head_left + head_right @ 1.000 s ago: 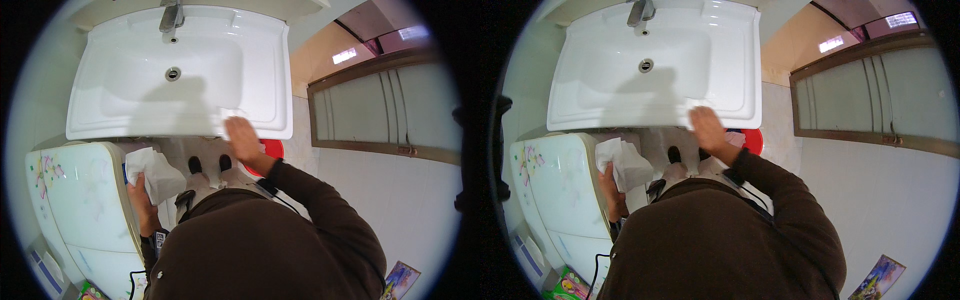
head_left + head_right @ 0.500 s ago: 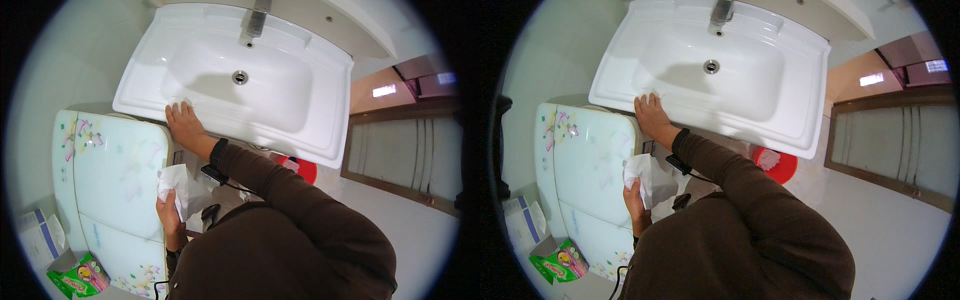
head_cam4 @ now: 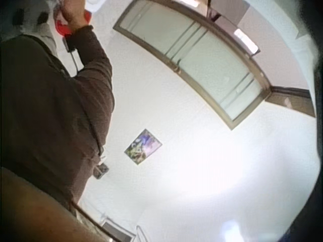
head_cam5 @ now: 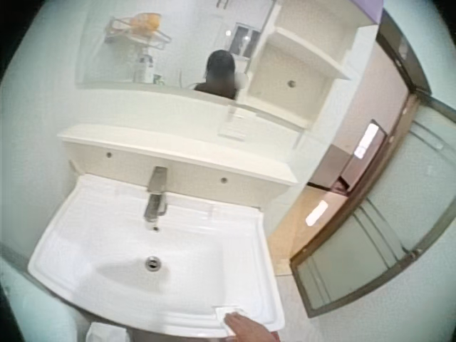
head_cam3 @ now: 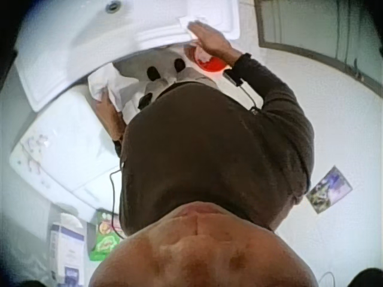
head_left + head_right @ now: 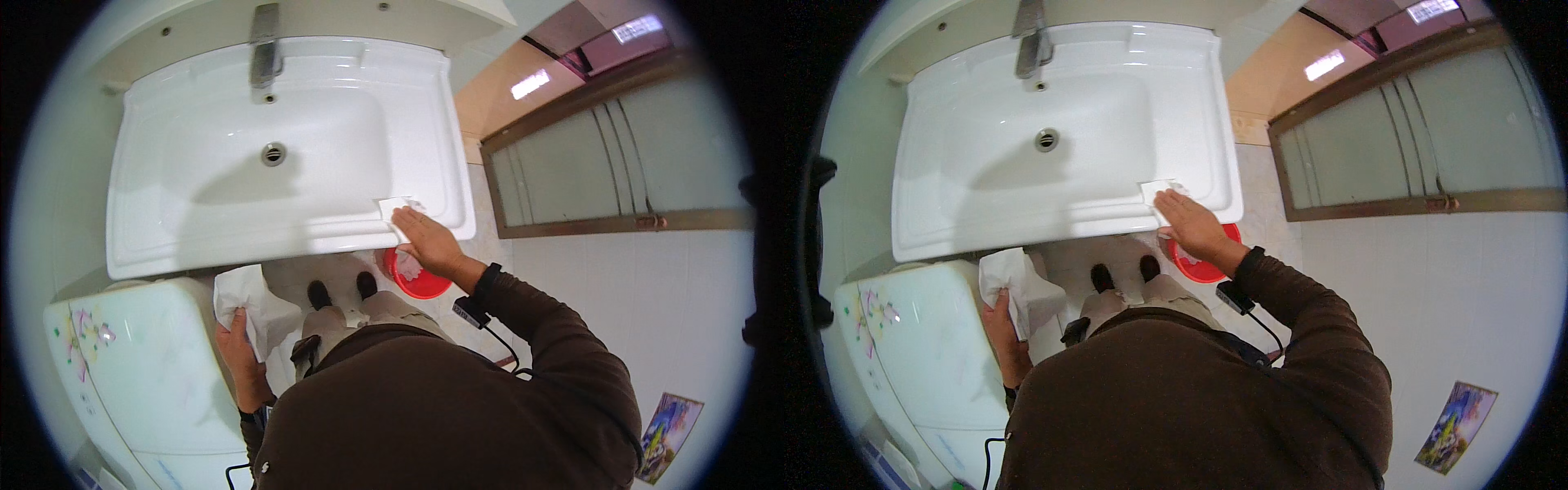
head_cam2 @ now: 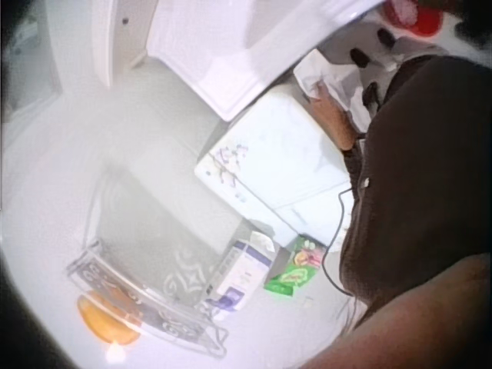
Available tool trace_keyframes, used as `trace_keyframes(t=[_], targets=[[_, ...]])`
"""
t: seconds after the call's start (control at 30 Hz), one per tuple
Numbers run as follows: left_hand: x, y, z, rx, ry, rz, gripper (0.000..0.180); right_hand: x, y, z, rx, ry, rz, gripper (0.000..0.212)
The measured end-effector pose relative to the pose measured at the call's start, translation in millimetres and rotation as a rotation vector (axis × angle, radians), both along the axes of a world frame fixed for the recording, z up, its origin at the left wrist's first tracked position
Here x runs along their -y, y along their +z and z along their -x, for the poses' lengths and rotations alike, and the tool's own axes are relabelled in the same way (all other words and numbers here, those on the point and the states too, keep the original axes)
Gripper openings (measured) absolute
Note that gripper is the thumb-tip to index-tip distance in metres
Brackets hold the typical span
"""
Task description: The person uses a squeegee to push water across the bathroom floor toward a drain. They then use a tissue to wipe their shoes and the sink surface. The squeegee is returned to the wall.
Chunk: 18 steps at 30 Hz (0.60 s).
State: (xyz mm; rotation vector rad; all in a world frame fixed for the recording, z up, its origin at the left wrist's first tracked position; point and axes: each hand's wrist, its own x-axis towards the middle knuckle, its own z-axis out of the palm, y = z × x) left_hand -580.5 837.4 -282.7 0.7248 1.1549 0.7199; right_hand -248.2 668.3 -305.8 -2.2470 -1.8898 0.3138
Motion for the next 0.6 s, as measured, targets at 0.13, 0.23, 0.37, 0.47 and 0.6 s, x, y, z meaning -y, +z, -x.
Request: trace_keyframes(t=[0.13, 0.23, 0.37, 0.47, 0.6], targets=[[1.5, 10.0, -5.1, 0.076, -0.042, -0.073, 0.03, 45.3, 25.3, -22.5, 0.046, -0.047, 0.029, 0.052], [2.6, 8.6, -5.5, -0.024, -0.031, -0.052, 0.029, 47.5, 26.6, -34.7, 0.128, 0.062, 0.087, 0.051], [0.8, -0.2, -3.5, -0.159, -0.003, 0.015, 0.029, 30.4, 20.4, -63.4, 0.315, -0.041, 0.17, 0.045], [-0.5, -2.3, -5.6, -0.075, -0.038, -0.026, 0.029, 1.2, 13.1, -91.5, 0.471, 0.038, 0.061, 0.049], [-3.2, -1.3, -8.5, -0.102, -0.07, -0.026, 0.029, -57.7, -2.8, -138.3, 0.559, 0.007, -0.024, 0.053]])
